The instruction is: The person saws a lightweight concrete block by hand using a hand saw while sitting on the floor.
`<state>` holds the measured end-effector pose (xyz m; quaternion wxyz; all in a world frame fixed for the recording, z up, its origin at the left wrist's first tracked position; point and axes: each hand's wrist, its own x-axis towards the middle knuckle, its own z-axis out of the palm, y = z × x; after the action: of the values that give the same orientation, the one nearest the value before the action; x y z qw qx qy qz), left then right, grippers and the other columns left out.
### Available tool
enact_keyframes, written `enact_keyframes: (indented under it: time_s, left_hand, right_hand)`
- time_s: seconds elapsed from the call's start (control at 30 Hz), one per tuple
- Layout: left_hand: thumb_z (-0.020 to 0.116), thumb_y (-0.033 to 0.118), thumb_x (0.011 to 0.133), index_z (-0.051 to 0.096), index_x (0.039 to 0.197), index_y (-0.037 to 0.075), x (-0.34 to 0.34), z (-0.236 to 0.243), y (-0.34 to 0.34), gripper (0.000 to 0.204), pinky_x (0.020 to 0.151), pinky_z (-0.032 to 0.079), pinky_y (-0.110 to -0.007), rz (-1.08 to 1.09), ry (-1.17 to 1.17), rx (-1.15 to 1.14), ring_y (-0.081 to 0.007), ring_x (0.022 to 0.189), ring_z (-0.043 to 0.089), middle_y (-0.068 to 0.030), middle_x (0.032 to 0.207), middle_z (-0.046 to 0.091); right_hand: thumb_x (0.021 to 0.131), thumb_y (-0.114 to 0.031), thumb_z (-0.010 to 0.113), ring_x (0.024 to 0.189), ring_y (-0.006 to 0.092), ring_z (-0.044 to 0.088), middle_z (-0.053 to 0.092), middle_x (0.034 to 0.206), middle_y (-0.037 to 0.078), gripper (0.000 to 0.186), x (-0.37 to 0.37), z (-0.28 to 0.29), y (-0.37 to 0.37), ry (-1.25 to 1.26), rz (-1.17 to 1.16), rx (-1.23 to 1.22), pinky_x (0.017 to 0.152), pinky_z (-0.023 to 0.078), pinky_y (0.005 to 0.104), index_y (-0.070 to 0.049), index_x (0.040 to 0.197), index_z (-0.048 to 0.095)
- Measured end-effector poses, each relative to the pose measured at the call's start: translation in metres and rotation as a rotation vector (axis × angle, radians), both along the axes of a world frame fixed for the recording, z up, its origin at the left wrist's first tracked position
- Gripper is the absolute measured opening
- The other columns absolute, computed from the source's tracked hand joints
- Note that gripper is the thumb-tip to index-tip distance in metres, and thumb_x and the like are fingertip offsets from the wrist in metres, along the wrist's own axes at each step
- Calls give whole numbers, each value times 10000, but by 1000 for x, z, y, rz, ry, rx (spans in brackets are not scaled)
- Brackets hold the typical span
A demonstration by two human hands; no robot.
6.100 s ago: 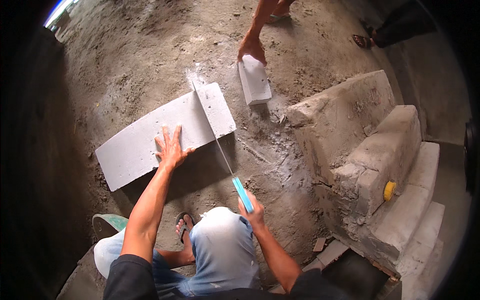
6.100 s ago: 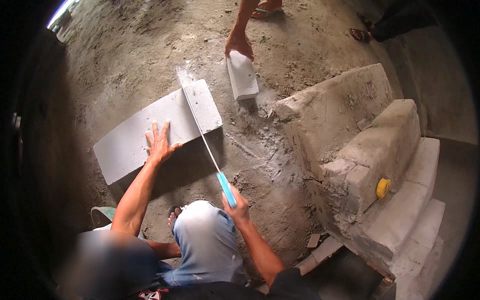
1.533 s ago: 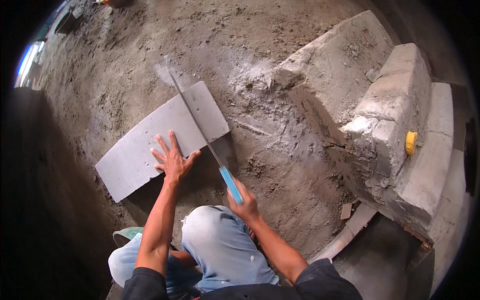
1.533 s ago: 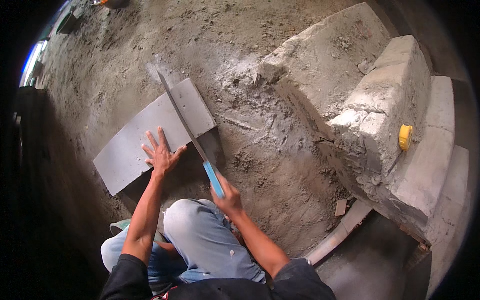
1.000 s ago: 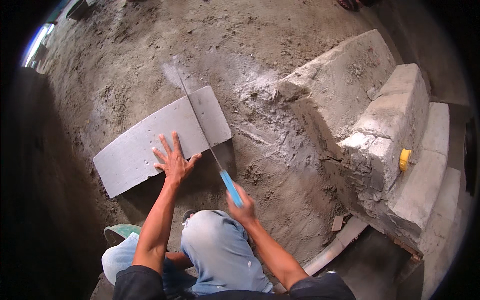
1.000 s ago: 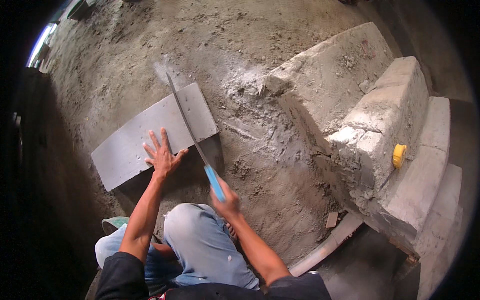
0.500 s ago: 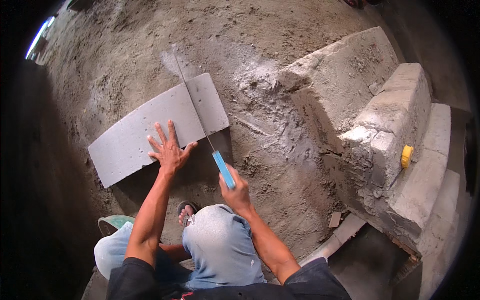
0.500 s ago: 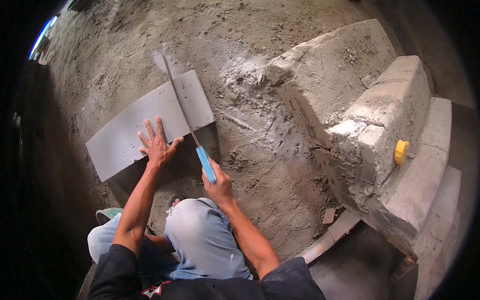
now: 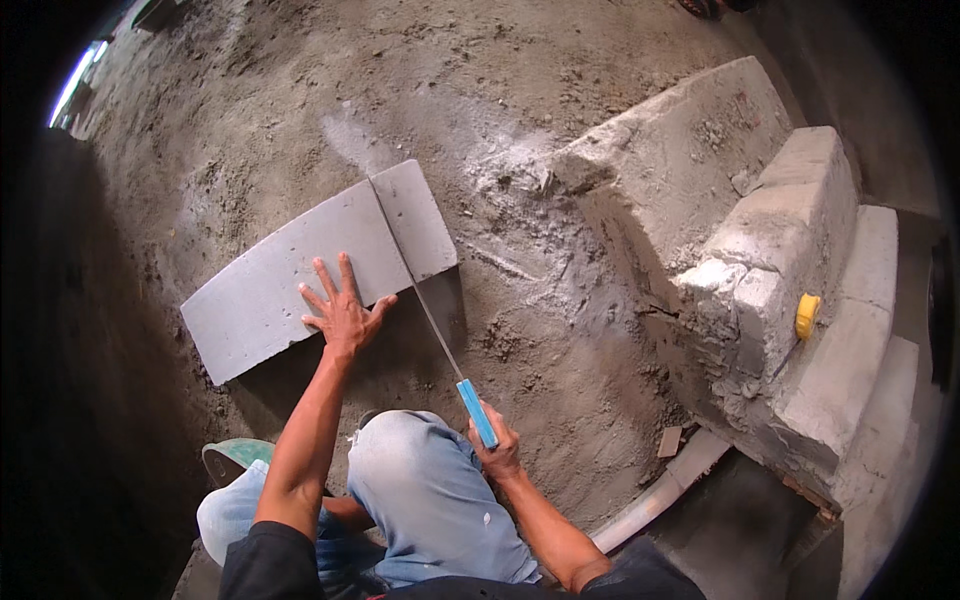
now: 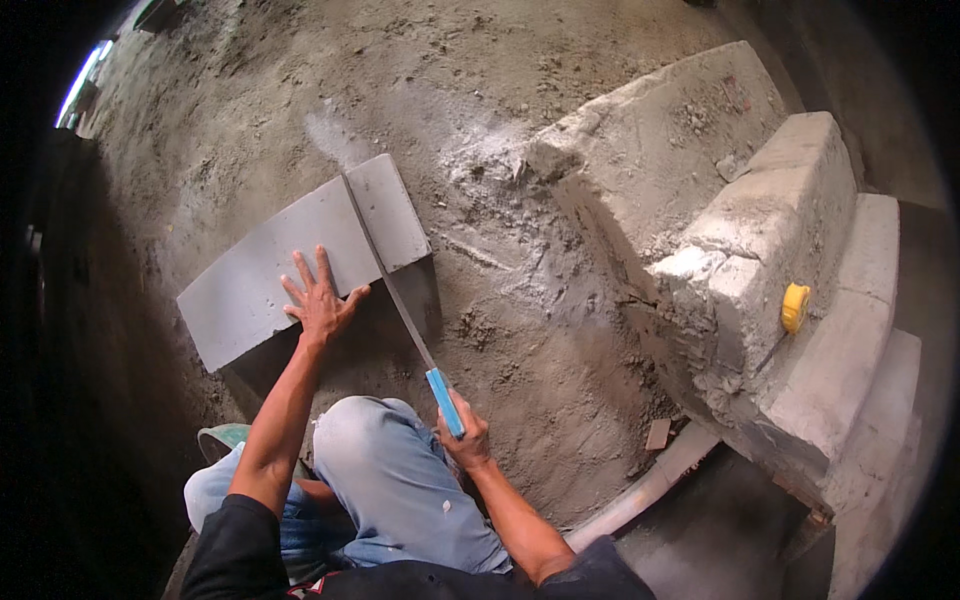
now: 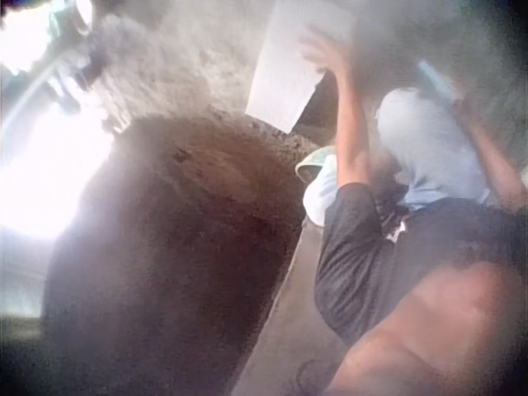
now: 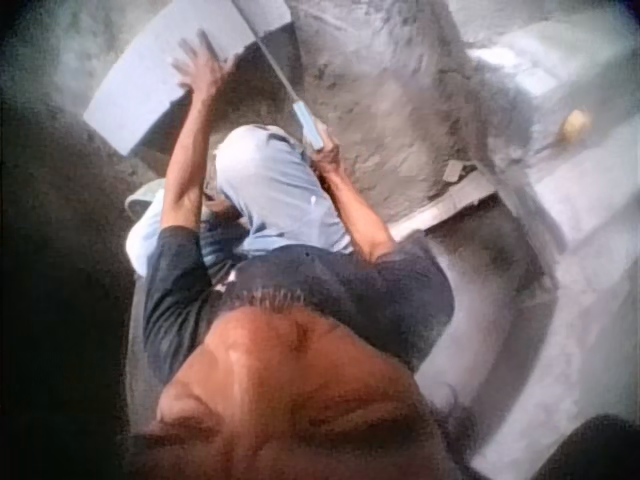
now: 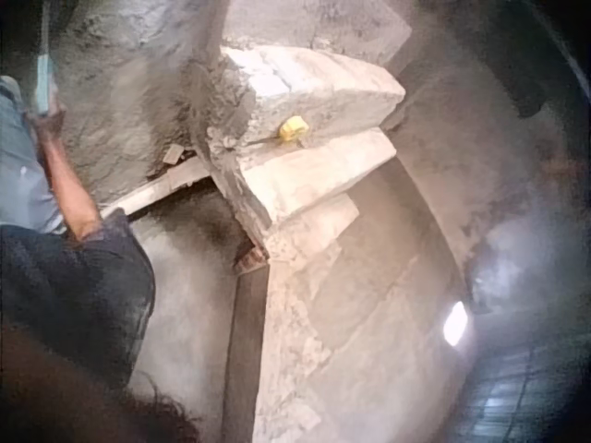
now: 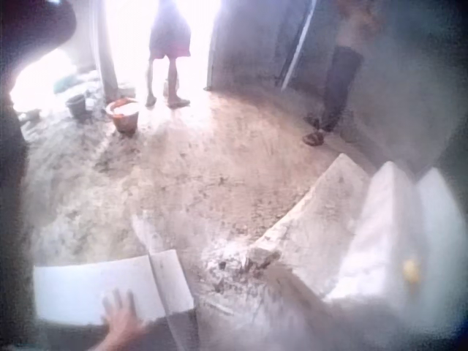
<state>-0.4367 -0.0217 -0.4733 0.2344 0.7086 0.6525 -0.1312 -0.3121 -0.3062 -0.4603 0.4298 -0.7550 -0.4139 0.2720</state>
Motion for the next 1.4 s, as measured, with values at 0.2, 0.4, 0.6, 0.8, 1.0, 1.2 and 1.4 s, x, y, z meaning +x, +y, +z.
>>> enact_keyframes:
  time_s: [0.2, 0.4, 0.6, 0.8, 1.0, 1.2, 1.4]
  left_hand:
    - [715, 718, 698, 73, 1585, 308, 5, -13, 8, 1169, 946, 153, -866, 23, -18, 36, -637, 1402, -45, -152, 1645, -96]
    - [707, 735, 692, 85, 1584, 320, 5, 0, 19, 1164, 964, 173, -852, 44, 40, -8, -636, 1404, -26, -147, 1649, -66]
    - [709, 728, 695, 82, 1582, 319, 6, 0, 25, 1162, 957, 178, -855, 36, -16, -30, -635, 1404, -22, -126, 1651, -73]
    - [703, 722, 708, 86, 1582, 316, 7, -3, 23, 1144, 955, 173, -858, 38, 1, -2, -628, 1407, -29, -112, 1652, -81]
    - [685, 738, 716, 55, 1580, 334, 1, -2, 27, 1144, 947, 169, -864, 41, -20, -31, -628, 1407, -43, -107, 1652, -92]
    - [674, 745, 723, 65, 1580, 327, 15, -3, 22, 1132, 954, 178, -857, 30, 16, -4, -625, 1408, -33, -112, 1651, -90]
    - [670, 729, 740, 70, 1582, 307, 2, 2, 33, 1116, 953, 187, -856, 36, 3, -34, -628, 1407, -25, -132, 1647, -89]
  right_hand:
    - [899, -97, 664, 914, 309, 719, 689, 1065, 217, 400, 15, -7, 105, -63, 40, -21, 730, 564, 406, 1, 1277, 580]
    - [887, -77, 675, 892, 343, 717, 693, 1047, 216, 368, 17, 3, 54, 3, 28, 35, 734, 568, 392, 20, 1231, 587]
    - [893, -94, 673, 827, 342, 716, 673, 1039, 231, 358, 23, -5, 112, -5, 36, 29, 681, 554, 399, -16, 1232, 591]
    - [879, -59, 683, 868, 312, 726, 689, 1049, 214, 381, 24, 8, 90, 44, 41, -3, 715, 568, 387, 3, 1243, 587]
    - [865, -66, 702, 892, 278, 730, 706, 1019, 207, 400, 22, -7, 61, -54, 47, -2, 715, 577, 351, 27, 1238, 592]
    - [859, -54, 707, 875, 273, 729, 706, 1012, 192, 370, 38, 4, 126, -68, 49, -8, 696, 575, 381, 11, 1208, 601]
    - [877, -49, 680, 877, 278, 730, 718, 1022, 161, 366, 17, -7, 29, -94, 22, 7, 744, 575, 362, -7, 1231, 601]
